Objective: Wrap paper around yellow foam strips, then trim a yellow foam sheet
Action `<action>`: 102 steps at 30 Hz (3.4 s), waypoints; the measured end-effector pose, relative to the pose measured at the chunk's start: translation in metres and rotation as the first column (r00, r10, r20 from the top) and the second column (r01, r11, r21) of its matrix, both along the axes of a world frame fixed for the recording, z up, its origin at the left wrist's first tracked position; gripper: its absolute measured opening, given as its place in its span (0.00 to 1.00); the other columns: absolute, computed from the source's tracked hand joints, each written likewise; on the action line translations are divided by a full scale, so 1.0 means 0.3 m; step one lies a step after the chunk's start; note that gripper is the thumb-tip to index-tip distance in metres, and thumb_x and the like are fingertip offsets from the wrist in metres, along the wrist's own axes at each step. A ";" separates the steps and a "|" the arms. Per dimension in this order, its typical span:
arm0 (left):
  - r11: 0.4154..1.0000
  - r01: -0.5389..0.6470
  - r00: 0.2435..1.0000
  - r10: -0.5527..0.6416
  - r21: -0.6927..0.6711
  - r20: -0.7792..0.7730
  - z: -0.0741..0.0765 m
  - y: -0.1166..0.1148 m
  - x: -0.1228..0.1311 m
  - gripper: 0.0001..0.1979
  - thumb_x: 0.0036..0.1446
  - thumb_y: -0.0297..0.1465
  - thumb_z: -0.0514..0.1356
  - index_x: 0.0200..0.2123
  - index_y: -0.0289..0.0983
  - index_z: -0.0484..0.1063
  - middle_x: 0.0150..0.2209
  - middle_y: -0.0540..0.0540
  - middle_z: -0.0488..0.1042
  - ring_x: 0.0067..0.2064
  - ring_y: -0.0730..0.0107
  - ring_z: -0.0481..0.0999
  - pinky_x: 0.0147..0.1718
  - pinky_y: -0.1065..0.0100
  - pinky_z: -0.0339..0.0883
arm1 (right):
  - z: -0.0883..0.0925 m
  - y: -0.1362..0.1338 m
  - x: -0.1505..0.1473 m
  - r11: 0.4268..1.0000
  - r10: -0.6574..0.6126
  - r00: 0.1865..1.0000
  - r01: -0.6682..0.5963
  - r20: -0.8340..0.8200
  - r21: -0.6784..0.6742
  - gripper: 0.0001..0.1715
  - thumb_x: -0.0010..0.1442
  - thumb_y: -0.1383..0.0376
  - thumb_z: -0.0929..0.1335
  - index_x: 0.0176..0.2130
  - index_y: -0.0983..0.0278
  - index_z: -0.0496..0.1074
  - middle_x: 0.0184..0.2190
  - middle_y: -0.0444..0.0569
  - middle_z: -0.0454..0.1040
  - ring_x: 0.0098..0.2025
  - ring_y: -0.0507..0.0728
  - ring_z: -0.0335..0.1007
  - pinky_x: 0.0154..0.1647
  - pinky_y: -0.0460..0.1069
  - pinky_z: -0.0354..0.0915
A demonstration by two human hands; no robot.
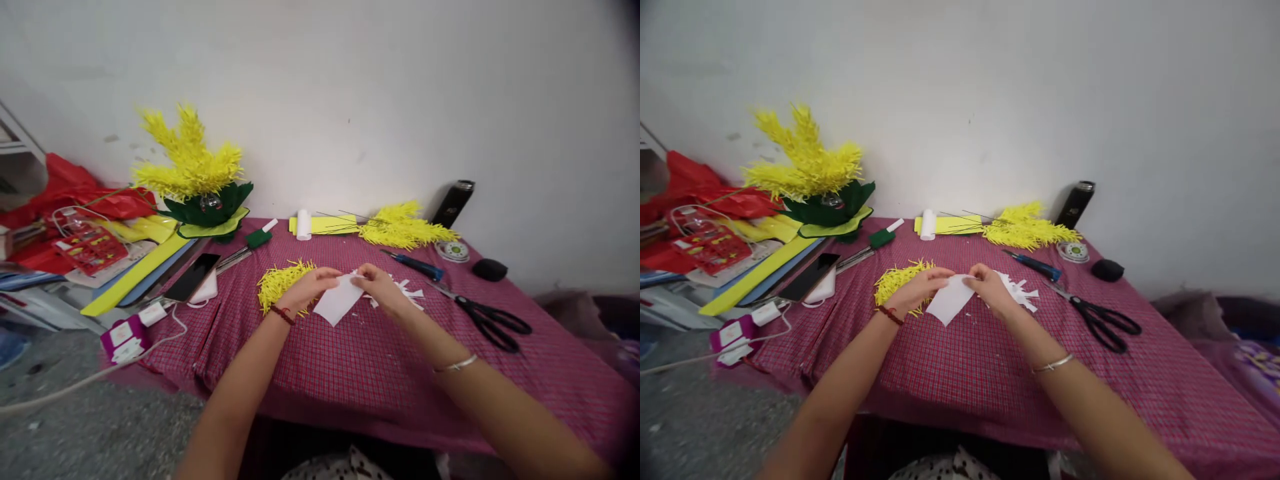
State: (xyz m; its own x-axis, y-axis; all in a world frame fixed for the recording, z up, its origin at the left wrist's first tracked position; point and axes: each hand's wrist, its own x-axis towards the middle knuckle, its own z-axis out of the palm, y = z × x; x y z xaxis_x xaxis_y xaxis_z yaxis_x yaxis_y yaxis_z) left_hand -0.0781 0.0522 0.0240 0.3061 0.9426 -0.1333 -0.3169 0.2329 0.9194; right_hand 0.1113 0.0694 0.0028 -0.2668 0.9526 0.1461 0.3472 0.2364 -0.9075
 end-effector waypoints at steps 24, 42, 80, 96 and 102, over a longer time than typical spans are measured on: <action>0.981 0.193 0.882 -0.174 -0.001 -0.439 -0.105 0.016 0.000 0.11 0.42 0.24 0.59 0.33 0.35 0.74 0.26 0.52 0.72 0.24 0.76 0.65 0.23 0.75 0.56 | -0.029 0.042 0.045 0.904 0.101 0.877 -0.278 -0.471 -0.325 0.23 0.40 0.56 0.76 0.35 0.64 0.73 0.28 0.44 0.75 0.29 0.52 0.68 0.29 0.46 0.65; 0.902 -0.429 0.895 0.418 0.043 0.159 -0.041 0.017 -0.045 0.15 0.46 0.41 0.64 0.26 0.36 0.67 0.21 0.54 0.66 0.21 0.78 0.64 0.22 0.74 0.58 | -0.006 -0.026 0.092 0.913 -0.081 0.865 -0.135 -0.496 -0.385 0.16 0.41 0.61 0.77 0.27 0.64 0.71 0.21 0.41 0.72 0.21 0.49 0.65 0.21 0.43 0.59; 0.898 -0.237 0.962 0.270 -0.372 0.040 -0.059 -0.053 0.063 0.06 0.53 0.26 0.60 0.34 0.30 0.75 0.30 0.42 0.79 0.27 0.69 0.76 0.31 0.68 0.70 | -0.011 -0.162 0.071 0.919 0.393 0.875 -0.381 -0.284 0.097 0.39 0.48 0.78 0.60 0.57 0.54 0.57 0.42 0.45 0.69 0.38 0.52 0.69 0.37 0.48 0.66; 0.983 -0.063 0.998 0.056 -0.174 -0.043 -0.142 -0.037 0.054 0.11 0.43 0.31 0.69 0.30 0.33 0.76 0.28 0.45 0.77 0.28 0.70 0.74 0.30 0.68 0.66 | -0.045 -0.153 0.052 0.912 0.278 0.958 -0.288 0.076 0.293 0.12 0.56 0.74 0.63 0.36 0.61 0.72 0.31 0.45 0.73 0.33 0.51 0.70 0.34 0.47 0.66; 0.967 -0.005 1.000 0.003 -0.256 -0.008 -0.131 -0.049 0.077 0.11 0.47 0.32 0.66 0.33 0.32 0.75 0.28 0.43 0.77 0.25 0.68 0.74 0.26 0.67 0.67 | -0.018 -0.145 0.060 0.919 0.151 0.988 -0.145 0.013 0.366 0.07 0.58 0.70 0.66 0.31 0.60 0.72 0.45 0.50 0.70 0.46 0.55 0.68 0.46 0.53 0.64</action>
State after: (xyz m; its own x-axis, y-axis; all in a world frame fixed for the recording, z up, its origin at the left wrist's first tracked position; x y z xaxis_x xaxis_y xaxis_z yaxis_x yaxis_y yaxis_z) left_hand -0.0550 0.0376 -0.0154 0.3005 0.8782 -0.3722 -0.3115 0.4592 0.8319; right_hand 0.1292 0.0259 -0.0027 -0.3958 0.7823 0.4810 0.2692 0.5996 -0.7537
